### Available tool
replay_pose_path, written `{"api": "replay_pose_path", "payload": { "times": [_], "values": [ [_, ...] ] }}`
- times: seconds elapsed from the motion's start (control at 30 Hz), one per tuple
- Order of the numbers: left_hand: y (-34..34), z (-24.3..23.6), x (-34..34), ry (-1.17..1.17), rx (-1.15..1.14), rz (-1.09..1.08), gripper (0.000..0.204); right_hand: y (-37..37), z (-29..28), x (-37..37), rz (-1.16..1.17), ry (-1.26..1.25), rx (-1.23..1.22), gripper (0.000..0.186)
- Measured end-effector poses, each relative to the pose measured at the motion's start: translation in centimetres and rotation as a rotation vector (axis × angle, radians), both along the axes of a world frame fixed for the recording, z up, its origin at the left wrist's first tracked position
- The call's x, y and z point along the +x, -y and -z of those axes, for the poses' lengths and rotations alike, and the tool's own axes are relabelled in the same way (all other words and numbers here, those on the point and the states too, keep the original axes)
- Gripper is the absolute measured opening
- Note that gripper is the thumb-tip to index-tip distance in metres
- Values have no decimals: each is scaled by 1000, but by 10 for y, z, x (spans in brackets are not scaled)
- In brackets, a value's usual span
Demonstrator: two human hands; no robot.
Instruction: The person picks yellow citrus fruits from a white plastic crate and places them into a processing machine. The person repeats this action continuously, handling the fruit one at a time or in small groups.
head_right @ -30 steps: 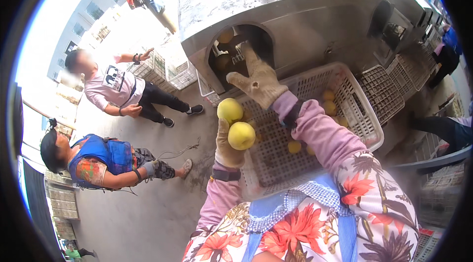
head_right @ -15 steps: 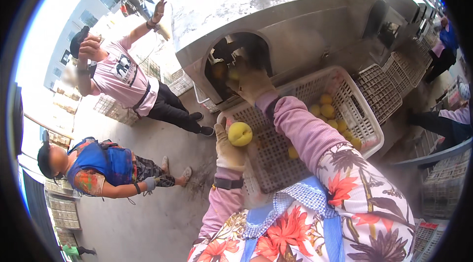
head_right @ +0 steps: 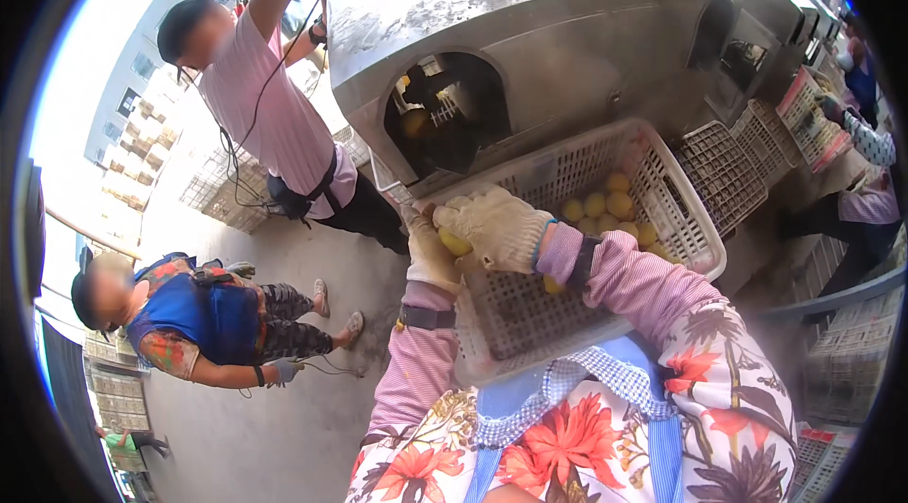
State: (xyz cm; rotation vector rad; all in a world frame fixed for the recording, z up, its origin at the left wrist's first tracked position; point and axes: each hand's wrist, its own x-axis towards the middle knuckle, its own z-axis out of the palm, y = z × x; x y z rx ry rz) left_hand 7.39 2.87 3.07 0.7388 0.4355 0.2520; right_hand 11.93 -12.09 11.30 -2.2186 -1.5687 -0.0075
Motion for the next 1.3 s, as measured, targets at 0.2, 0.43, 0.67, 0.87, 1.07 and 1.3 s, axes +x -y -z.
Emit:
{"api": "replay_pose_path", "payload": {
  "times": [0.2, 0.43, 0.67, 0.87, 1.07, 1.3],
  "values": [
    [5, 38, -11, -56, 79, -23, 53, -47, 27, 67, 704, -200, 309, 71],
    [39, 79, 3, -391, 370, 190, 49, -96, 46, 118, 736, 377, 248, 69],
    [94, 112, 19, -607, 1259, 1340, 70, 2, 22, 125, 322, -645, 406, 58],
    [128, 214, -5, -240, 1799, 1102, 84, 134, 173, 113, 487, -377, -626, 37],
    [170, 283, 31, -62, 2132, 1191, 71, 135, 268, 111, 579, -154, -764, 38],
    [157, 274, 94, -264, 1574, 1173, 58, 156, 259, 160, 577, -85, -671, 52]
  ]
}}
